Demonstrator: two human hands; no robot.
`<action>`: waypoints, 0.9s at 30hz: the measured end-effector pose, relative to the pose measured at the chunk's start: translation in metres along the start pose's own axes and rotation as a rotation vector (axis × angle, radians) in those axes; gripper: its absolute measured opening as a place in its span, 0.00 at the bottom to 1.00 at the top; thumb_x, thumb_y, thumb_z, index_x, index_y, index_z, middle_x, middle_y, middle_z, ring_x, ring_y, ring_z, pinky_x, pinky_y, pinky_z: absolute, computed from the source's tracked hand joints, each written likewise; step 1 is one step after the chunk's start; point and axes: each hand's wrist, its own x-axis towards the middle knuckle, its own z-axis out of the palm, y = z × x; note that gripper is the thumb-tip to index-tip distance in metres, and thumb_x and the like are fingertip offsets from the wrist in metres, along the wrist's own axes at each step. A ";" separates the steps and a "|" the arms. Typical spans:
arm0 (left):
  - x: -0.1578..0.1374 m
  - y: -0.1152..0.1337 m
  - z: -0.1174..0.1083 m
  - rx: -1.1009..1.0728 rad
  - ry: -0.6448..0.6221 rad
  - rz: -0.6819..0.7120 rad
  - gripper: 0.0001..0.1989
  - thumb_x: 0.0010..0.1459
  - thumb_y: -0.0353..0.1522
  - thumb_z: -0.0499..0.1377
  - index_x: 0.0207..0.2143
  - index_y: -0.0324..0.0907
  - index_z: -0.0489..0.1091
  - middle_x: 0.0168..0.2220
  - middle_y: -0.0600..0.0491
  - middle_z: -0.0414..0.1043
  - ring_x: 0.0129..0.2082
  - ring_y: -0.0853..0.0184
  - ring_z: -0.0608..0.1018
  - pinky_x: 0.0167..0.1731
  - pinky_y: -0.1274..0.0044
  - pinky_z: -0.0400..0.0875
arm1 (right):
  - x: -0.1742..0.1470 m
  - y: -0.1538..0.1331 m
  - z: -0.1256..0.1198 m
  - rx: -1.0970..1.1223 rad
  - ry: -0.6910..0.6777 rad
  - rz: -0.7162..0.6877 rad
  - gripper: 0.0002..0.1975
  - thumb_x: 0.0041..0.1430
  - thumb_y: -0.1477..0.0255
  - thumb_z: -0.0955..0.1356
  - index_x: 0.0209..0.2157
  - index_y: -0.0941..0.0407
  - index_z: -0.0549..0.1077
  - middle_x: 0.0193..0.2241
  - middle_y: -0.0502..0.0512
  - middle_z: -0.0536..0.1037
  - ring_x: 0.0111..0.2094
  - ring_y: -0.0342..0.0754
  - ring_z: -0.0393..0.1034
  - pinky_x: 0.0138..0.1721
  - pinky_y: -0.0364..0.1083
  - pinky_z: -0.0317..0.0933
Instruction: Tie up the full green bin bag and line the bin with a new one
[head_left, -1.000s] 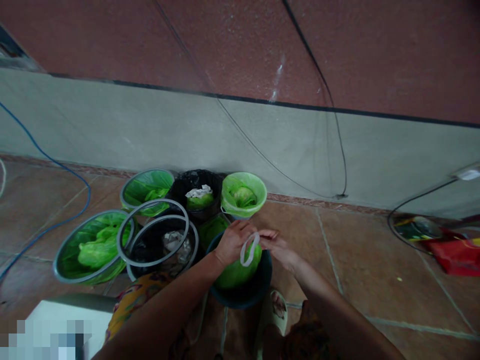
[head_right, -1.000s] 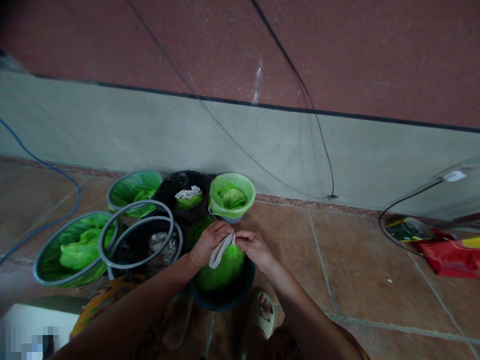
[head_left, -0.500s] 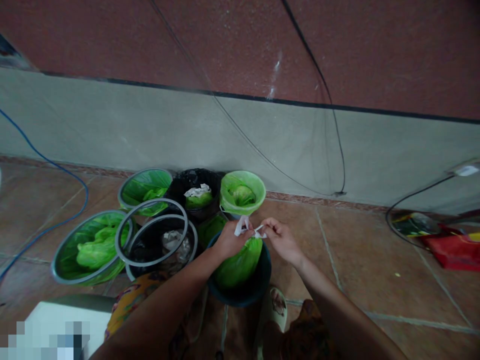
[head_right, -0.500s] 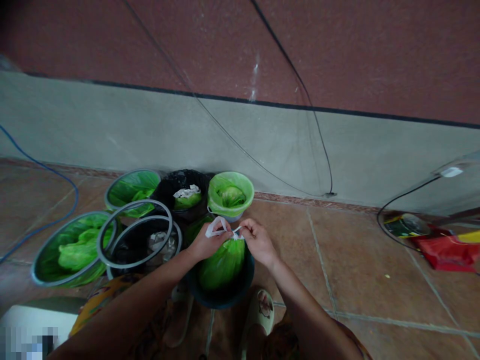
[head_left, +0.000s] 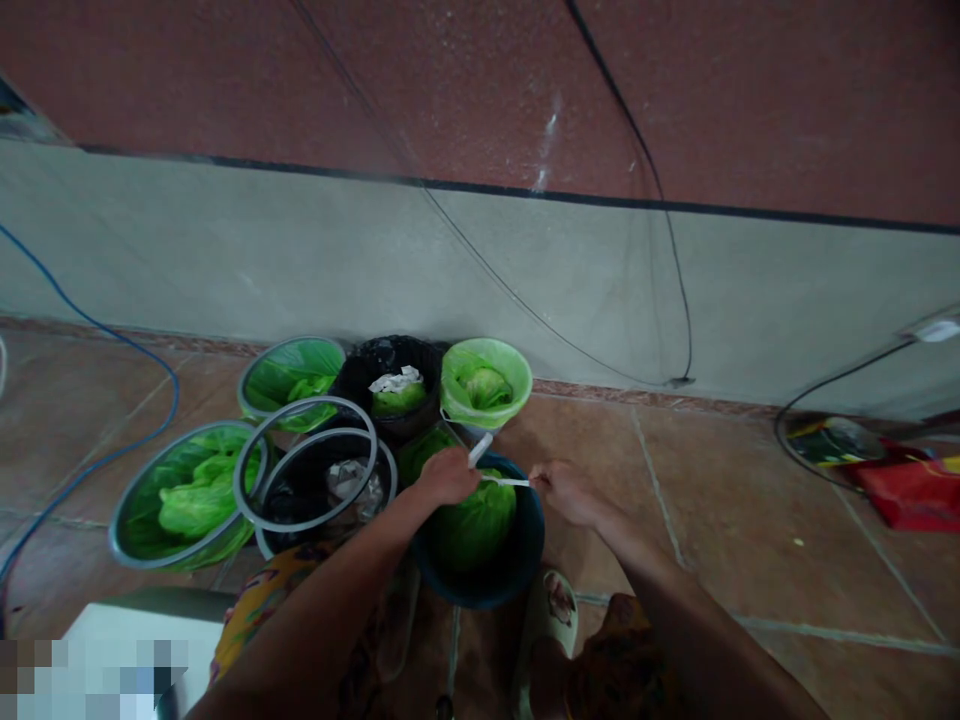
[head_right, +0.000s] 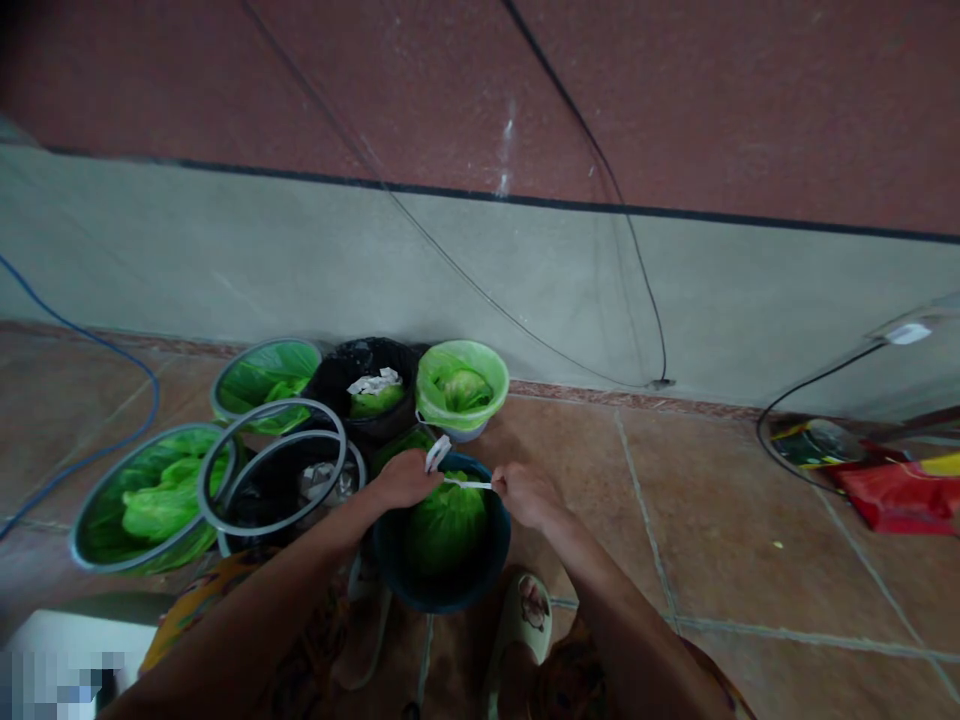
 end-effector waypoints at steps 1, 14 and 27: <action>0.002 0.001 0.001 -0.119 -0.025 -0.012 0.11 0.52 0.32 0.59 0.17 0.41 0.68 0.17 0.54 0.66 0.22 0.68 0.73 0.24 0.79 0.61 | 0.000 0.000 0.000 0.018 0.013 -0.010 0.11 0.57 0.74 0.63 0.29 0.54 0.77 0.27 0.53 0.78 0.31 0.46 0.70 0.35 0.44 0.57; -0.003 0.019 0.018 -0.964 -0.231 0.058 0.08 0.43 0.33 0.64 0.25 0.37 0.70 0.20 0.59 0.67 0.21 0.75 0.68 0.24 0.82 0.61 | -0.004 -0.044 -0.015 0.682 -0.053 -0.160 0.11 0.54 0.62 0.70 0.30 0.56 0.77 0.25 0.50 0.76 0.27 0.43 0.67 0.31 0.44 0.61; 0.002 0.012 0.036 -0.701 -0.177 0.273 0.11 0.59 0.36 0.52 0.28 0.41 0.67 0.22 0.56 0.70 0.22 0.71 0.72 0.25 0.80 0.65 | 0.000 -0.044 0.003 0.706 -0.169 -0.100 0.16 0.58 0.65 0.65 0.47 0.55 0.71 0.28 0.49 0.76 0.24 0.41 0.67 0.23 0.40 0.56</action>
